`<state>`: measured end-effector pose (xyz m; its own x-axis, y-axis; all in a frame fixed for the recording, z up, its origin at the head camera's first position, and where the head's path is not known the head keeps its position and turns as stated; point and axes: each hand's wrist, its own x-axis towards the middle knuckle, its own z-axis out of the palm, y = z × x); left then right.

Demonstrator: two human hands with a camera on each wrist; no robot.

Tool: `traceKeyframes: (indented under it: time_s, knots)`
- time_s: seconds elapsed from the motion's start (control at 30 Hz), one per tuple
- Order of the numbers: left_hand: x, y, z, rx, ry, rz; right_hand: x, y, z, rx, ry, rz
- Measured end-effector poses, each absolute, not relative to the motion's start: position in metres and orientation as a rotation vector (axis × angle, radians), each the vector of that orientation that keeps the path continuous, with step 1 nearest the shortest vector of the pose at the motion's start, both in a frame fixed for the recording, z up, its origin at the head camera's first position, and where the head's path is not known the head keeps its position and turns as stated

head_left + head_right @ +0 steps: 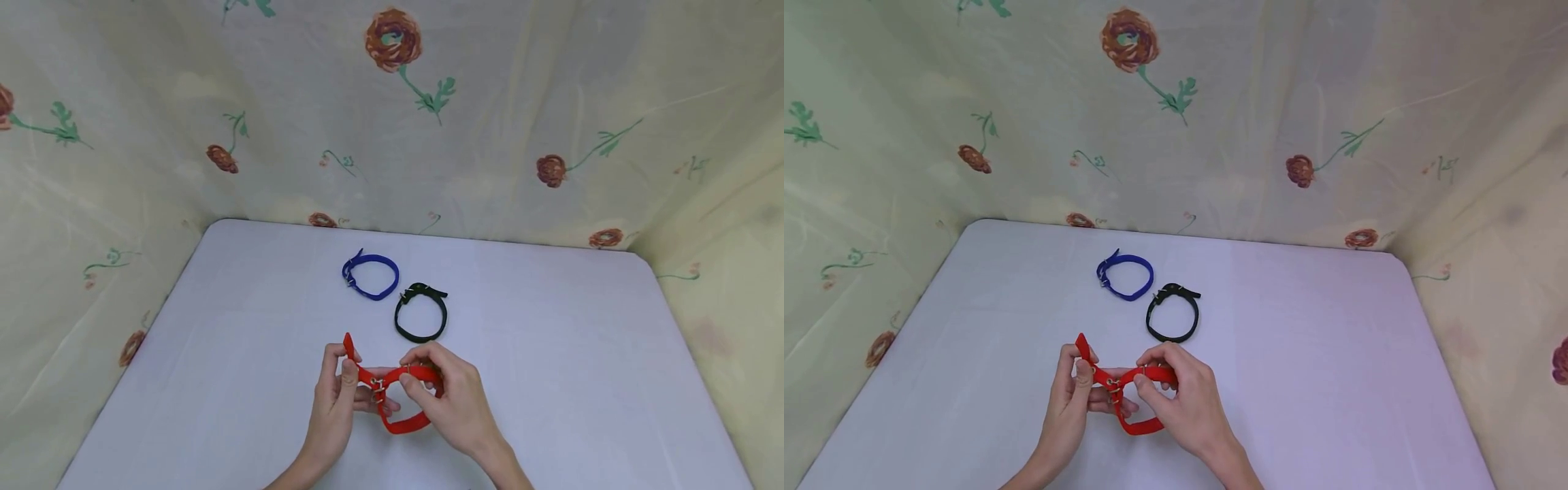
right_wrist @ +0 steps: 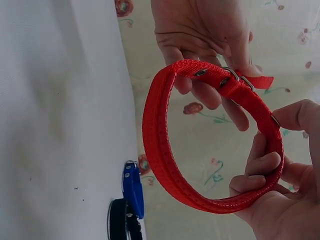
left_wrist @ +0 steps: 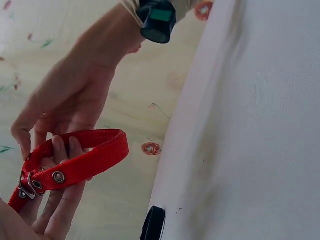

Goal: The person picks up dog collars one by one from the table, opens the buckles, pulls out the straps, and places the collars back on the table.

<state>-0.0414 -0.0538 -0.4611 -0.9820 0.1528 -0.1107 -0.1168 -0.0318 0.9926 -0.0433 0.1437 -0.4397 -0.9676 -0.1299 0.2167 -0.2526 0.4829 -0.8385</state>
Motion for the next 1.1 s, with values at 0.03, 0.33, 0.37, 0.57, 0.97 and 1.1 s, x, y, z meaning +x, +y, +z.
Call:
traceKeyframes:
  time_s: [0.03,0.33,0.37,0.57,0.97,1.1]
  knots:
    - [-0.0414,-0.0536,-0.4615,0.035,2.045,2.131,-0.0433,0.1437,-0.4397,0.336,-2.596,1.502]
    - [-0.0411,-0.0526,-0.4618,0.023,2.01,2.168,-0.0428,0.144,-0.439,0.301,-2.602,1.549]
    - [-0.041,-0.0525,-0.4615,0.02,2.006,2.167,-0.0428,0.1442,-0.4389,0.296,-2.604,1.56]
    - [-0.0395,-0.0526,-0.4596,0.014,2.02,2.124,-0.0424,0.1448,-0.4379,0.286,-2.628,1.605]
    - [-0.0388,-0.0506,-0.4577,0.104,2.054,2.047,-0.0422,0.1465,-0.4386,0.241,-2.568,1.752]
    - [-0.0406,-0.0497,-0.4604,0.072,2.041,2.027,-0.0421,0.1455,-0.4377,0.222,-2.549,1.811]
